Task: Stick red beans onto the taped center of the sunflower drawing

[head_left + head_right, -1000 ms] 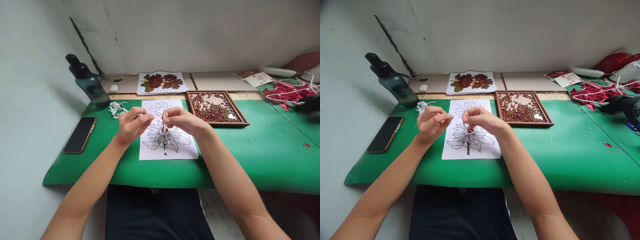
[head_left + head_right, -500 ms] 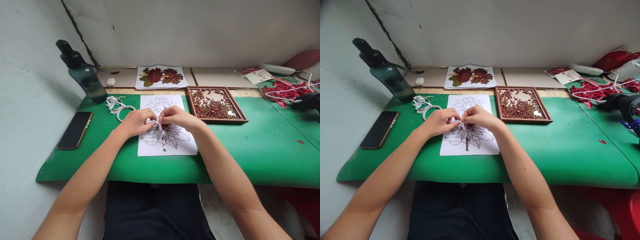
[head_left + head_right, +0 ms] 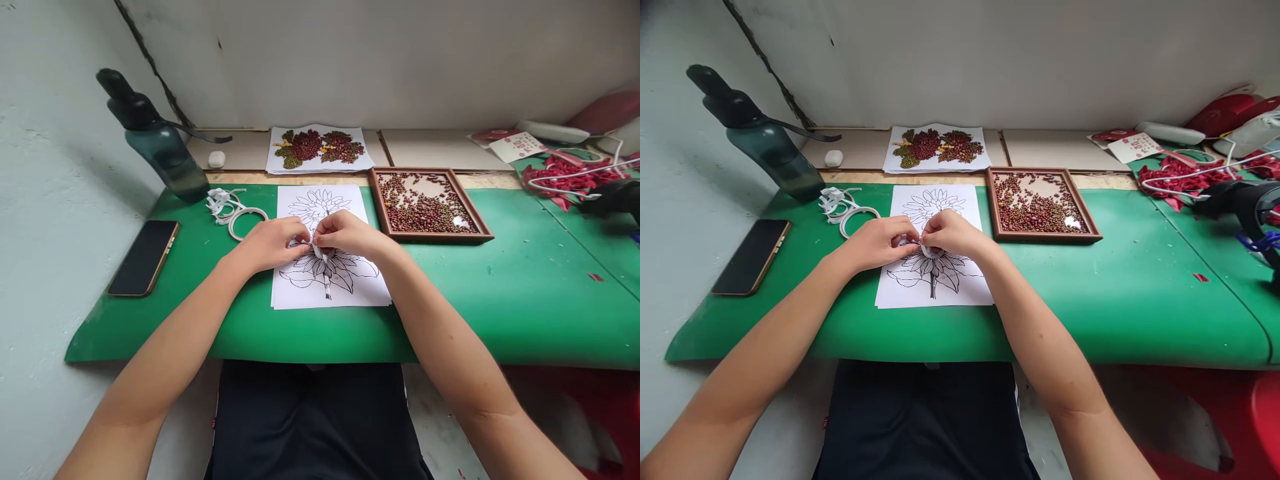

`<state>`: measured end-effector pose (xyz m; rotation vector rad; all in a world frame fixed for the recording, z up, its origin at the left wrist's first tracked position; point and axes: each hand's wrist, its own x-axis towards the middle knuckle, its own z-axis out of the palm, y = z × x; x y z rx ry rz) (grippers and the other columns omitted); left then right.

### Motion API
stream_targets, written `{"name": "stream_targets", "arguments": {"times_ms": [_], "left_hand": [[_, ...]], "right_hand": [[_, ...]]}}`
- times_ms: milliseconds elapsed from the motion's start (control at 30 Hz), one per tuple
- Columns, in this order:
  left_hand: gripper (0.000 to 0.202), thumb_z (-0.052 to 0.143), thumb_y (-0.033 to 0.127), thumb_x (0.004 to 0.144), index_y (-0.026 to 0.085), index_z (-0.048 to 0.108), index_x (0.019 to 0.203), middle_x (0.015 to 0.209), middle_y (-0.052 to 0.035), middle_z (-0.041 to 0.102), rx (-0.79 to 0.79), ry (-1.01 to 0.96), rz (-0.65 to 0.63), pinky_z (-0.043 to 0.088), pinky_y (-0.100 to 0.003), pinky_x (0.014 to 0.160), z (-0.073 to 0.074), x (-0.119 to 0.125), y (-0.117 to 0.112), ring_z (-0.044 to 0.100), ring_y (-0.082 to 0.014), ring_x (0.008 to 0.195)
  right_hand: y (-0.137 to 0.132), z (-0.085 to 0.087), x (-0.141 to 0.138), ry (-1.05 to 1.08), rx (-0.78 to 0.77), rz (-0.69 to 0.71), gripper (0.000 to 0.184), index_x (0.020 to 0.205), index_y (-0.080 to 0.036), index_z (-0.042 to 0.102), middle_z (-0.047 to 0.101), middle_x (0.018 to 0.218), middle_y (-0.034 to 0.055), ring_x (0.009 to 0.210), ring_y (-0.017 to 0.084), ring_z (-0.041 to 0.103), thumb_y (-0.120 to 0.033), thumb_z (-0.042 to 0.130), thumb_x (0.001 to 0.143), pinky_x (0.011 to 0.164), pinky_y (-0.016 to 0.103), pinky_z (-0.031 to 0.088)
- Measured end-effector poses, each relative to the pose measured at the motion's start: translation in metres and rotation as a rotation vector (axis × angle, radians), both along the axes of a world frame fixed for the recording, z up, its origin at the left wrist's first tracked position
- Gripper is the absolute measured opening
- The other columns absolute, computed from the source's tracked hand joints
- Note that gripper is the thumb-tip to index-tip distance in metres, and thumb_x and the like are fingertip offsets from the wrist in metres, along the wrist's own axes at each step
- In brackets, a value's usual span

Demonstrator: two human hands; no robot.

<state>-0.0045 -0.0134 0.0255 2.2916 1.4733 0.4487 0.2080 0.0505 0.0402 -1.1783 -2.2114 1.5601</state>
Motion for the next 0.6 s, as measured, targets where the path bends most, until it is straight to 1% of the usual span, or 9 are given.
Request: {"name": "stream_targets", "arguments": {"times_ms": [167, 233, 433, 600], "left_hand": [[0.014, 0.066, 0.035, 0.094, 0.026, 0.073, 0.102, 0.099, 0.0008, 0.071, -0.018, 0.008, 0.021, 0.037, -0.030, 0.067, 0.0010, 0.0002, -0.0002, 0.061, -0.0159, 0.081], [0.013, 0.067, 0.034, 0.094, 0.026, 0.073, 0.102, 0.100, 0.0011, 0.071, -0.026, 0.006, 0.025, 0.038, -0.030, 0.068, 0.0012, 0.0002, -0.0002, 0.062, -0.0156, 0.082], [0.013, 0.068, 0.036, 0.093, 0.026, 0.071, 0.102, 0.100, 0.0012, 0.070, -0.046, 0.010, 0.036, 0.038, -0.030, 0.068, 0.0027, 0.0015, -0.0005, 0.061, -0.0154, 0.081], [0.014, 0.067, 0.037, 0.094, 0.026, 0.071, 0.102, 0.101, 0.0018, 0.070, -0.051, 0.022, 0.038, 0.037, -0.030, 0.067, 0.0034, 0.0027, -0.0004, 0.060, -0.0150, 0.079]], "right_hand": [[-0.0007, 0.0017, 0.0013, 0.060, -0.058, 0.038, 0.007, 0.075, -0.016, 0.070, 0.063, 0.069, 0.0022, 0.063, 0.012, 0.051, -0.018, 0.067, 0.081, 0.059, 0.029, 0.036], [-0.0011, 0.0017, 0.0010, 0.054, -0.055, 0.047, 0.008, 0.074, -0.016, 0.069, 0.062, 0.069, 0.0020, 0.063, 0.012, 0.050, -0.018, 0.066, 0.081, 0.059, 0.029, 0.035], [-0.0042, 0.0043, -0.0022, -0.108, 0.082, -0.012, 0.009, 0.071, -0.017, 0.067, 0.064, 0.066, 0.0021, 0.061, 0.012, 0.050, -0.015, 0.064, 0.079, 0.057, 0.029, 0.035], [-0.0037, 0.0045, -0.0018, -0.190, 0.173, -0.016, 0.009, 0.072, -0.017, 0.069, 0.066, 0.067, 0.0017, 0.061, 0.012, 0.050, -0.015, 0.063, 0.078, 0.058, 0.029, 0.033]]}}
